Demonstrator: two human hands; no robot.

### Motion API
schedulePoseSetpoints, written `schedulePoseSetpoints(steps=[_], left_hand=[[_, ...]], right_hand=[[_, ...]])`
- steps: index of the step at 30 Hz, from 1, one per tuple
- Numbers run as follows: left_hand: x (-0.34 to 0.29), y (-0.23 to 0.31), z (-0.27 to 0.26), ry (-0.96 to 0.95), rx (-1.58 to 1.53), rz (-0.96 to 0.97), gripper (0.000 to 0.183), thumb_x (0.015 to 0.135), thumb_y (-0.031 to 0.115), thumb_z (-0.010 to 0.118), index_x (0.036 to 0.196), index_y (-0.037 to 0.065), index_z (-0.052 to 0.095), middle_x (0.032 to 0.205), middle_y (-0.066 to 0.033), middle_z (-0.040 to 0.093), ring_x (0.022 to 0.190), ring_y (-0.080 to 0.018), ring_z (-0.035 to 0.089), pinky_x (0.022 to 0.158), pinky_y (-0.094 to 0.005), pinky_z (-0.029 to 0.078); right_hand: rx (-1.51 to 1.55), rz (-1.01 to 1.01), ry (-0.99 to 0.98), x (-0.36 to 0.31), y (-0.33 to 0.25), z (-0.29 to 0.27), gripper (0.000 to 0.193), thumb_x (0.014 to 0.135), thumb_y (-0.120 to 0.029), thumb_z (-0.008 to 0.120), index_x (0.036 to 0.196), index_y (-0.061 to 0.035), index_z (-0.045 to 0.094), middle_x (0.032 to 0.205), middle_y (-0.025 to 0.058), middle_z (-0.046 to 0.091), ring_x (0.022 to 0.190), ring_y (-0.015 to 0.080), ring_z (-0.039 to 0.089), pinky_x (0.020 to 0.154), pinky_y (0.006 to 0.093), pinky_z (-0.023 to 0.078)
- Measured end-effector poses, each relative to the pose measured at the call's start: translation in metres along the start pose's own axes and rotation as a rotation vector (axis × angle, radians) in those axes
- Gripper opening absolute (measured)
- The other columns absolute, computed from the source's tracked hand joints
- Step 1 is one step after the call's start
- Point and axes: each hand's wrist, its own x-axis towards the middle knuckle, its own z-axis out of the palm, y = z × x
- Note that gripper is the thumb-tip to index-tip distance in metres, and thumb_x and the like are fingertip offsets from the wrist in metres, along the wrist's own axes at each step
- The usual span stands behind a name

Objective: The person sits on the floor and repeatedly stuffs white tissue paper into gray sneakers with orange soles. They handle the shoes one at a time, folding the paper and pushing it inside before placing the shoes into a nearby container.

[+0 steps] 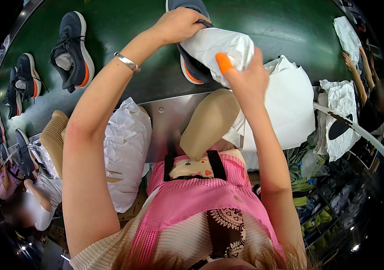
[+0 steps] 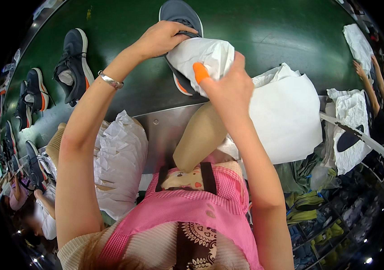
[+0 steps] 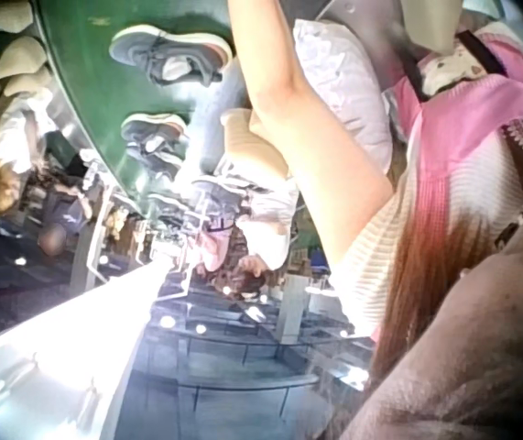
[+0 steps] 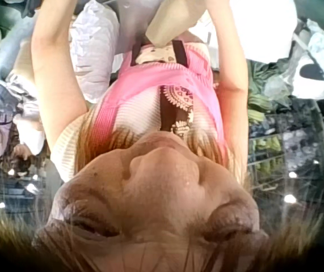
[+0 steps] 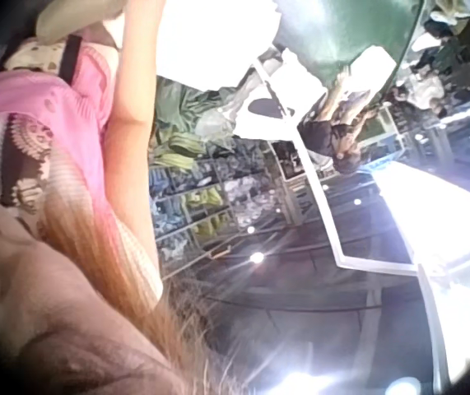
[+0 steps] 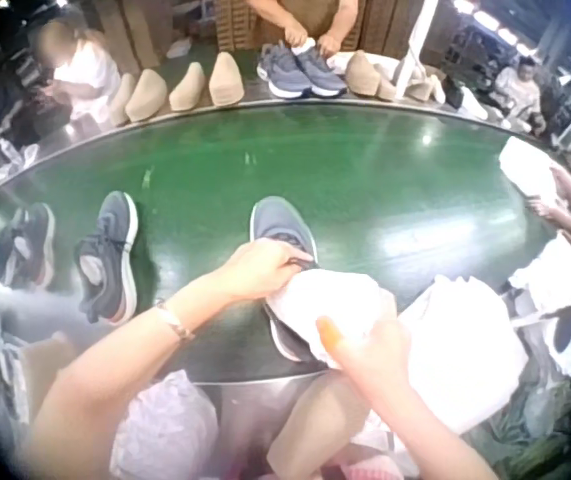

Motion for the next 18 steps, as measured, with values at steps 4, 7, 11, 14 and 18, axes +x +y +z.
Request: schedulePoseSetpoints(steps=[4,7,11,14,18], left_hand=[[-0.003,-0.009,-0.006,0.014,-0.064,-0.071,0.029,0.085,0.017,0.054,0.110,0.012,0.067,0.097,-0.0134,0.067,0.089,-0.0238,0.063,0.081,-0.0307,0.048],[-0.001,0.001,-0.020,-0.086,-0.079,-0.166,0.029,0.085,0.017,0.055,0.111,0.012,0.067,0.095,-0.0123,0.068,0.086,-0.0217,0.063,0.079,-0.0302,0.048],[-0.008,-0.026,-0.015,0.030,-0.077,-0.030,0.029,0.085,0.017,0.055,0.112,0.013,0.066,0.094,-0.0107,0.067,0.081,-0.0213,0.061,0.076,-0.0306,0.048],[-0.009,-0.031,-0.013,0.004,-0.052,0.025,0.031,0.084,0.029,0.053,0.108,0.017,0.068,0.106,-0.0078,0.066,0.097,-0.0255,0.062,0.087,-0.0340,0.048],[-0.006,-0.035,-0.012,-0.001,-0.081,0.037,0.028,0.085,0.028,0.053,0.105,0.017,0.069,0.103,-0.0068,0.067,0.095,-0.0255,0.062,0.086,-0.0341,0.048]], right_hand=[[0.171,-0.160,0.091,0.011,0.009,0.047,0.078,0.065,-0.034,0.077,0.120,0.0050,0.040,0.091,0.0200,0.062,0.078,0.0371,0.062,0.070,0.0405,0.050],[0.191,-0.175,0.031,0.008,0.012,0.072,0.081,0.066,-0.034,0.077,0.124,0.0043,0.036,0.103,0.0211,0.058,0.091,0.0362,0.060,0.077,0.0400,0.049],[0.335,-0.217,-0.281,0.021,0.019,0.053,0.085,0.067,-0.033,0.079,0.132,0.0016,0.036,0.117,0.0227,0.053,0.109,0.0345,0.053,0.092,0.0384,0.043],[0.441,-0.199,-0.497,0.044,0.032,0.033,0.090,0.068,-0.037,0.078,0.137,-0.0002,0.035,0.128,0.0226,0.048,0.119,0.0318,0.049,0.097,0.0369,0.042],[0.507,-0.199,-0.743,0.074,0.033,0.048,0.095,0.066,-0.039,0.079,0.139,0.0014,0.033,0.129,0.0228,0.050,0.118,0.0303,0.052,0.093,0.0347,0.045]])
